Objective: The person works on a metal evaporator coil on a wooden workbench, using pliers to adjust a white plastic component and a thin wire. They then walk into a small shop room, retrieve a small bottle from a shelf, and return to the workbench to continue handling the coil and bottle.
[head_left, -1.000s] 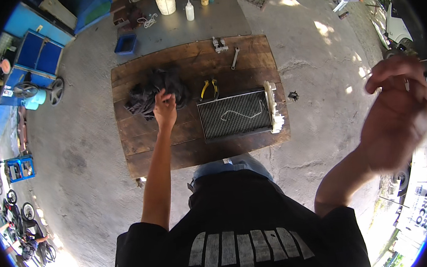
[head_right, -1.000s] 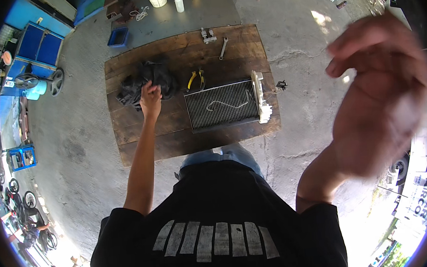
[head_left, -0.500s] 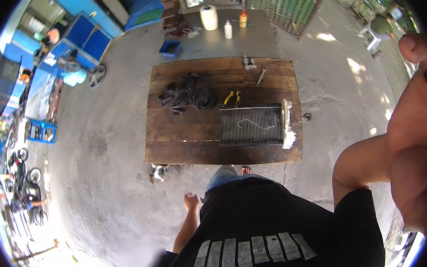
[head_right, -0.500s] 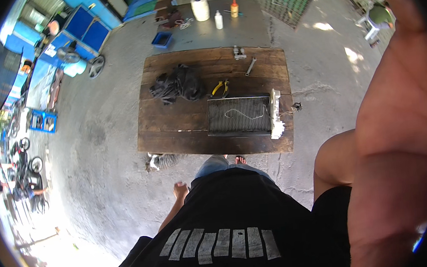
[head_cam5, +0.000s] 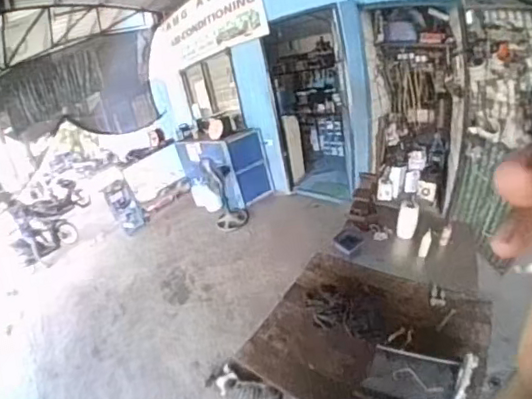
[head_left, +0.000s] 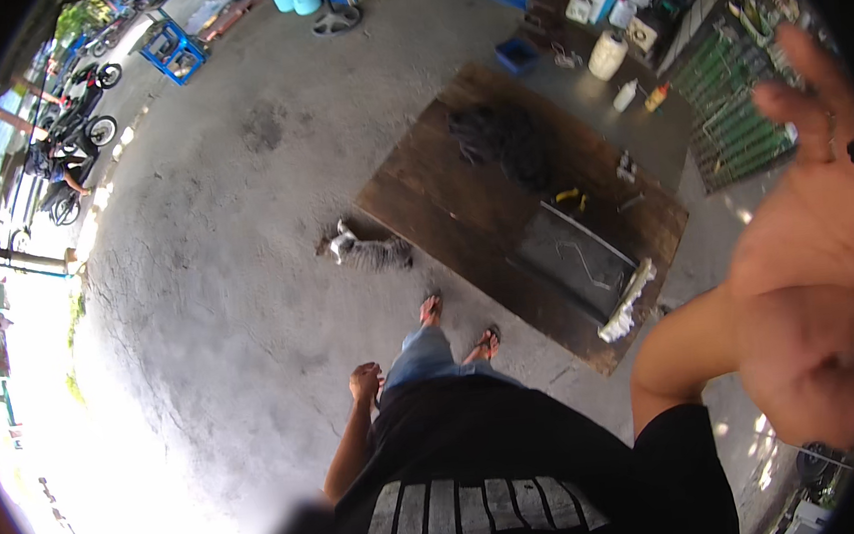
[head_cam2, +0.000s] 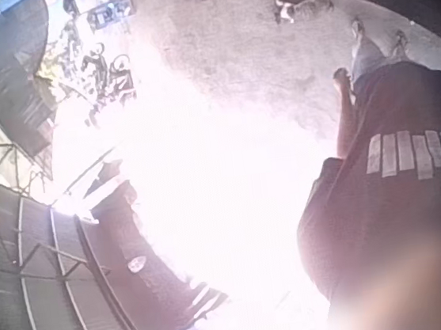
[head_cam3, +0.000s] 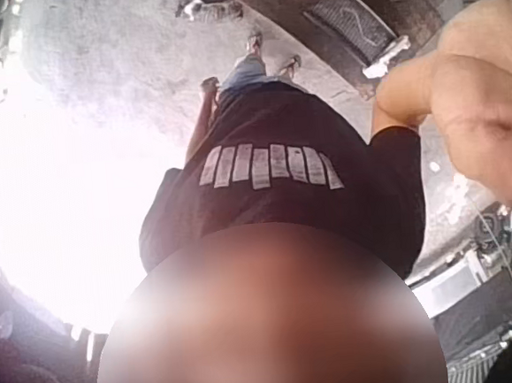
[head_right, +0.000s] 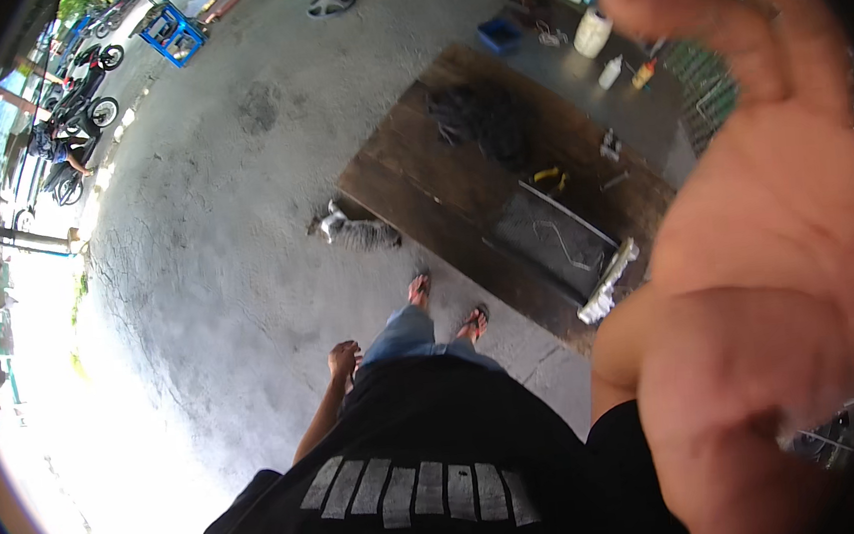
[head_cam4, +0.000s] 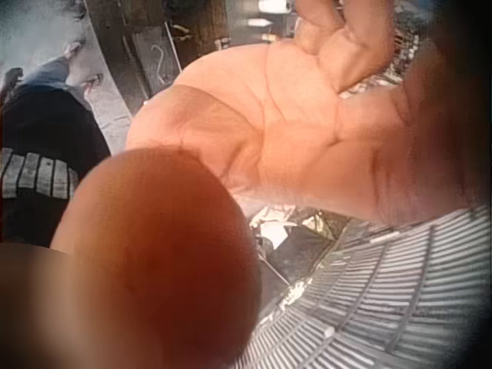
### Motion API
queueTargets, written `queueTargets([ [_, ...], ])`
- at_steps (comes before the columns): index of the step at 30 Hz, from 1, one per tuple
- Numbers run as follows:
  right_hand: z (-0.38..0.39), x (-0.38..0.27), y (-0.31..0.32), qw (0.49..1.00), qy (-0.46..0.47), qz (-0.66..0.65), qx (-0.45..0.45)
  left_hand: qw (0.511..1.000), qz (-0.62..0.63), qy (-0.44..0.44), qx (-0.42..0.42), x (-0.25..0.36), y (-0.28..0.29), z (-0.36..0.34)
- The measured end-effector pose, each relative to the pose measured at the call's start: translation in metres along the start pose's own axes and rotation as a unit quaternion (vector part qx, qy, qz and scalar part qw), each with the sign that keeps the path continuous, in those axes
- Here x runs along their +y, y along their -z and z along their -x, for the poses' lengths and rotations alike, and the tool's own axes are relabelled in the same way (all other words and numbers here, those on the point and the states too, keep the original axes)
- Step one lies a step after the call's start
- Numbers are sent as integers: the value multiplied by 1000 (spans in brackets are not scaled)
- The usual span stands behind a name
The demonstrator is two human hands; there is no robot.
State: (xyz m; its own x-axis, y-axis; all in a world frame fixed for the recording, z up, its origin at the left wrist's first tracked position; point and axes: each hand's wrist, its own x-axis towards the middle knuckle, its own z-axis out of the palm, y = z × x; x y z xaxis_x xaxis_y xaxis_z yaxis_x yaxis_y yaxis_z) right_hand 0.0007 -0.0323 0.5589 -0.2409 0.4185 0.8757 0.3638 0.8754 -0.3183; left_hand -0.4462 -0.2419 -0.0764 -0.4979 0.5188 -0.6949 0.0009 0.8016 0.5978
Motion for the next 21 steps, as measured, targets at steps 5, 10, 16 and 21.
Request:
queueTargets([
  [5, 11, 30, -133, 968, -100, -182, 142, 988, -131, -74, 32, -8, 27, -41],
  [10, 17, 61, -279, 924, -235, -295, 65, 976, -216, -16, 5, -102, 100, -66],
  [16, 42, 104, -498, 932, -259, -200, -155, 876, -450, 135, -112, -185, 230, -98],
  [21, 102, 146, -649, 882, -320, -72, -339, 868, -458, 164, -104, -167, 298, -166],
])
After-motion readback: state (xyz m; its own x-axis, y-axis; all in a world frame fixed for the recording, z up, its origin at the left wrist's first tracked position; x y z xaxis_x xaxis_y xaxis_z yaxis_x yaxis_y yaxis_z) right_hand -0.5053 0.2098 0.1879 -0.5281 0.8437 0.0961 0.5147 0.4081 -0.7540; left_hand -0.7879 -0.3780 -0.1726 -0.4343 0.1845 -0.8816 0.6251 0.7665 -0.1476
